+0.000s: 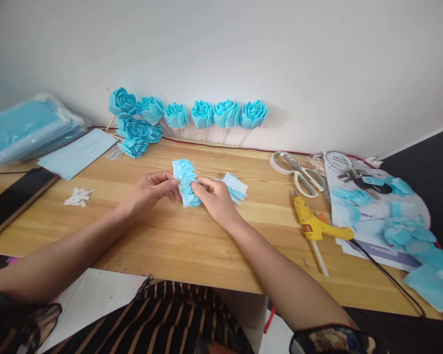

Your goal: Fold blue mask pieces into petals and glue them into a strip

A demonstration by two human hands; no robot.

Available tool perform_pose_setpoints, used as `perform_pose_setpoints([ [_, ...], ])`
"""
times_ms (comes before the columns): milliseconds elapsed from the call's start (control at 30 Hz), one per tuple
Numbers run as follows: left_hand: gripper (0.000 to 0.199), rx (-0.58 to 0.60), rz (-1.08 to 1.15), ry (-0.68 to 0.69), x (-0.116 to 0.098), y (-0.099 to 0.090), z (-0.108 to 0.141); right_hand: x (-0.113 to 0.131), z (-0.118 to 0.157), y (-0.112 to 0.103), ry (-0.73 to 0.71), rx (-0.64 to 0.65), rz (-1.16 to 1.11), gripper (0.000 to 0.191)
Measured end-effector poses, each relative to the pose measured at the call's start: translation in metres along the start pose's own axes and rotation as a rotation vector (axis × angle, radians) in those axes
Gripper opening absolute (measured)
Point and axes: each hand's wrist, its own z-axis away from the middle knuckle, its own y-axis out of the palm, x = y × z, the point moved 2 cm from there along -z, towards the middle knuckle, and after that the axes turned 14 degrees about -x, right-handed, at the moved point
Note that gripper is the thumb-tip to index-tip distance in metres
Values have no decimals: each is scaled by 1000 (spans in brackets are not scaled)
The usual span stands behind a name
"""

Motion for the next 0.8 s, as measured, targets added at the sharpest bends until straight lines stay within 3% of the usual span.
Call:
perform_pose_setpoints([
  [333, 35, -1, -104, 70, -6, 5, 4, 2, 1, 1, 28, 46, 15, 30],
  [633, 38, 111, -13, 13, -2, 7, 7, 4, 3, 1, 20, 24, 41, 27],
  [800, 37, -8, 44, -8, -2, 2, 2, 0, 1, -2, 3, 63, -56, 39],
])
